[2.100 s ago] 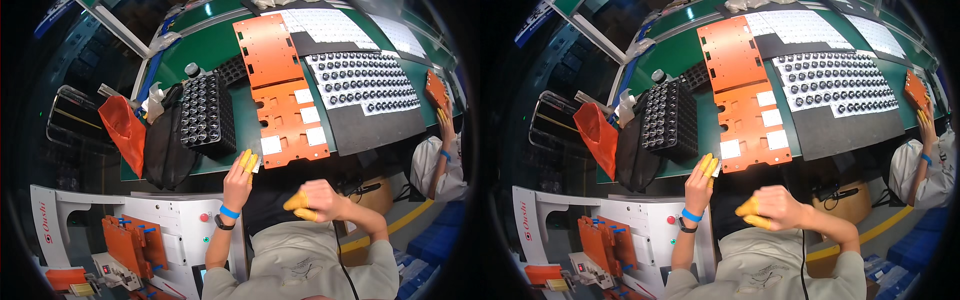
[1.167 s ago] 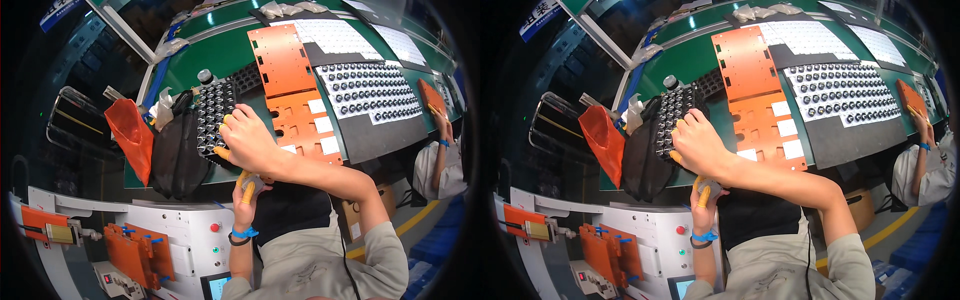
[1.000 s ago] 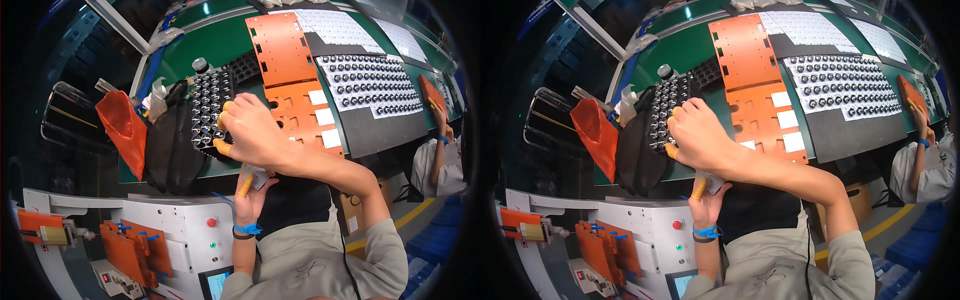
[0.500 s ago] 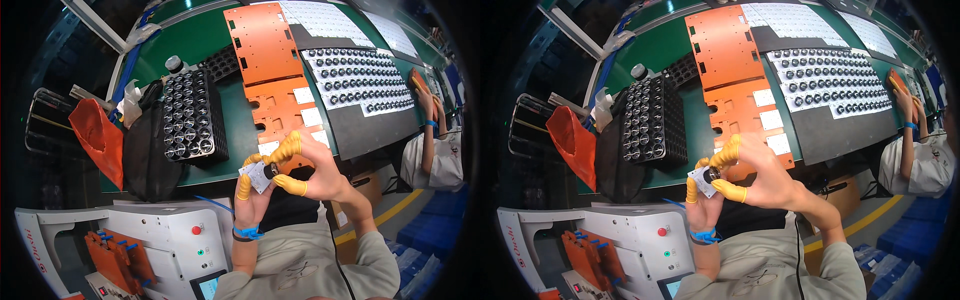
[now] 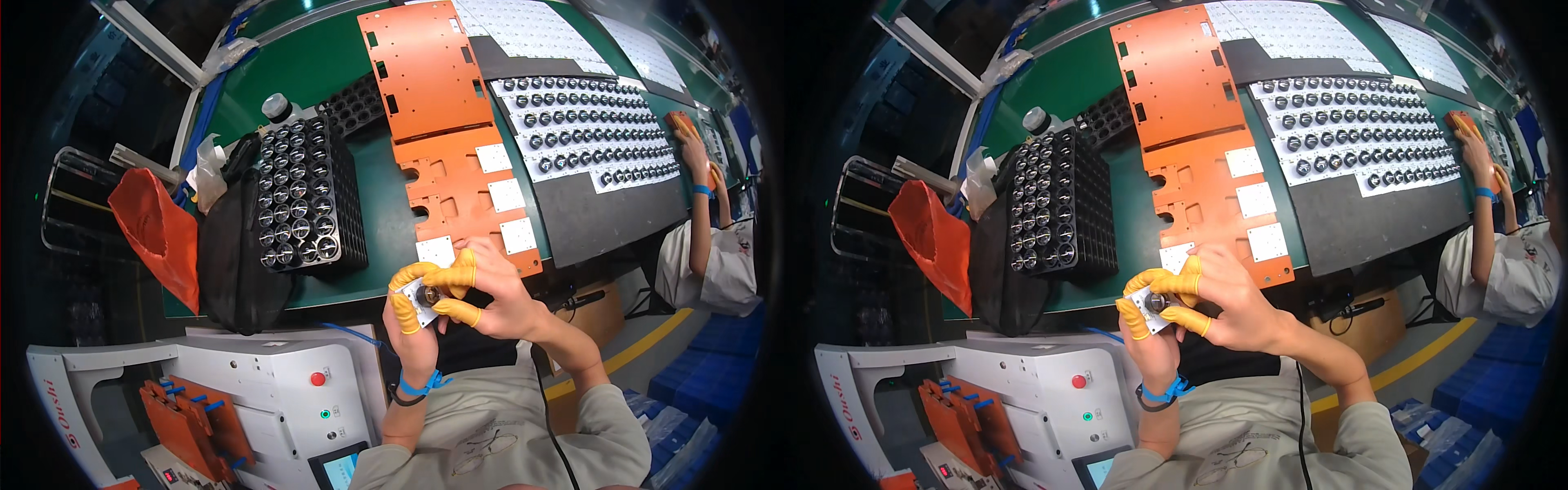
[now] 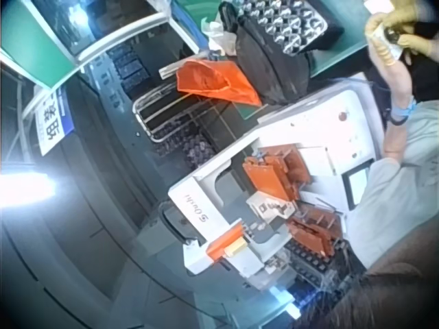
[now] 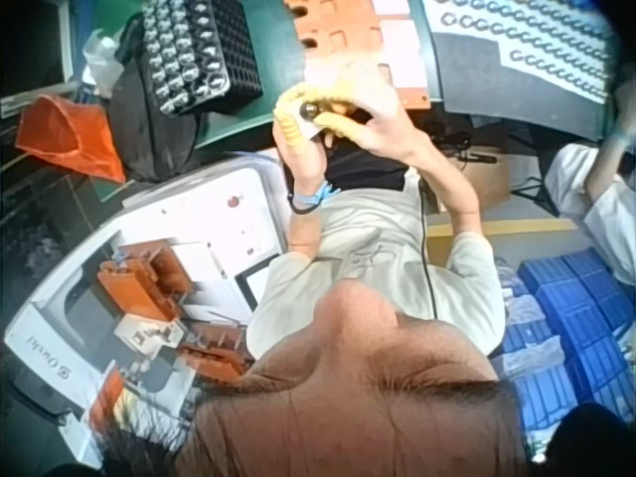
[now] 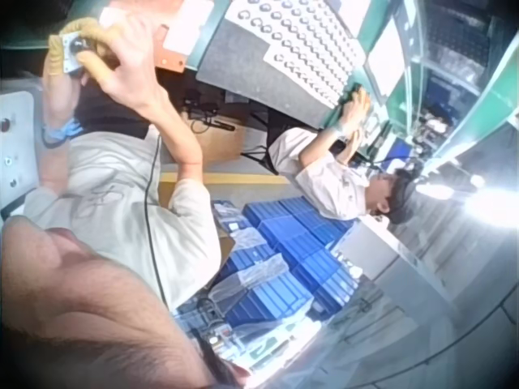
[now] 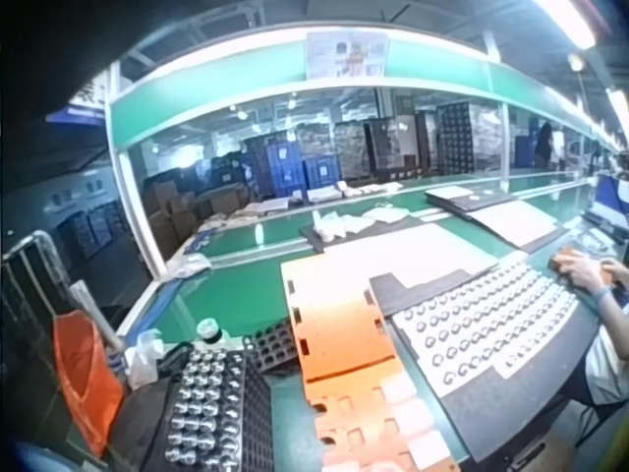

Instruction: The person assembles small electronic components by placing them into an orange fixture and securing them with a machine. They repeatedly pick up components from a tray, position them in the fixture, and operate a press to fasten them. The person also handles a white square component and a black cylindrical part during the process.

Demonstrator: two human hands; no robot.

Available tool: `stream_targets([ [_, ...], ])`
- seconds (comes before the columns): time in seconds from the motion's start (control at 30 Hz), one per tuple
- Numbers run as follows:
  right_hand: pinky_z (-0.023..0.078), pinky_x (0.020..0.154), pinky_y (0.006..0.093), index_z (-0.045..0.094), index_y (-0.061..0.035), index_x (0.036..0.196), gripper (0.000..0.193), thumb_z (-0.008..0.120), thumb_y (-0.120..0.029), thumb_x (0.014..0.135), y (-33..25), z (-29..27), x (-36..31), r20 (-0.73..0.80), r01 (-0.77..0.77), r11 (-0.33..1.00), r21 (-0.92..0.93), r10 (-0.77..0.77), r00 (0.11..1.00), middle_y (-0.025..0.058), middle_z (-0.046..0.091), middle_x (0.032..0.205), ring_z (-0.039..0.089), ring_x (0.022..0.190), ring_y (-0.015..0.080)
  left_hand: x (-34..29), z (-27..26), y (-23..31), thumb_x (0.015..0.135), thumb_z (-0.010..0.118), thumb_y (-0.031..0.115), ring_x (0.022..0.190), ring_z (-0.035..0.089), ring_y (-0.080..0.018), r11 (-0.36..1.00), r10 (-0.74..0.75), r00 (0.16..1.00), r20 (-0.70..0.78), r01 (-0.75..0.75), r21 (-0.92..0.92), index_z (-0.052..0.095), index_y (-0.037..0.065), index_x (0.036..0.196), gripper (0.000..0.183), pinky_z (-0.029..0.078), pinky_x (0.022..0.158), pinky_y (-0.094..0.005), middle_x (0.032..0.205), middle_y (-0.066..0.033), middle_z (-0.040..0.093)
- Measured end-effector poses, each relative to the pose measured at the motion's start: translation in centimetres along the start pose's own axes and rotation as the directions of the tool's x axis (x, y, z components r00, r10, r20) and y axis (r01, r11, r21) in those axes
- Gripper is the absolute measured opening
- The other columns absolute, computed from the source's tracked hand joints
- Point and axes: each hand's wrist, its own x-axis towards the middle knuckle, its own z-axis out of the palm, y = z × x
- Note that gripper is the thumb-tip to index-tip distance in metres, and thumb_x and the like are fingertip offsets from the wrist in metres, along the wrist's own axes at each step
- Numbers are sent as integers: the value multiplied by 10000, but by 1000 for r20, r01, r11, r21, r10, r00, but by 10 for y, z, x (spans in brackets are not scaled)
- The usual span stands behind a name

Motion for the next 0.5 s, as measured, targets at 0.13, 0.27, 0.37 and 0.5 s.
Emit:
stream_targets([
  [0.13,417,941,400,732,-61,1079,342,813,-85,747,7,3,-6,28,6,999,-47,-5,1000,24,679,780,582,794,209,-2,4,-3,1043,328,565,555,503,-93,991,72,993,-92,-60,121,575,-20,1168,647,341,431,-204,819,-69,603],
  [0.27,433,930,402,742,-57,1067,353,836,-116,732,10,6,-7,-9,38,999,-1,-38,999,39,689,807,594,775,210,-4,2,-5,1059,307,534,562,505,-81,962,152,984,-89,-127,241,592,-34,1151,642,337,437,-194,844,-64,609],
  [0.37,446,908,401,753,-56,1035,327,842,-131,730,13,5,-10,-31,37,997,65,-35,999,52,687,815,597,767,203,-6,6,-1,1068,317,502,574,510,-78,948,188,980,-65,-163,274,601,-43,1144,619,344,444,-191,884,-69,620],
  [0.5,436,776,366,743,-69,1093,385,829,-138,724,13,5,-14,-77,129,992,-7,-129,989,41,622,833,542,759,227,-6,8,4,1068,356,469,600,541,-89,949,178,984,-23,-166,268,592,-49,1167,578,381,450,-198,941,-97,646],
])
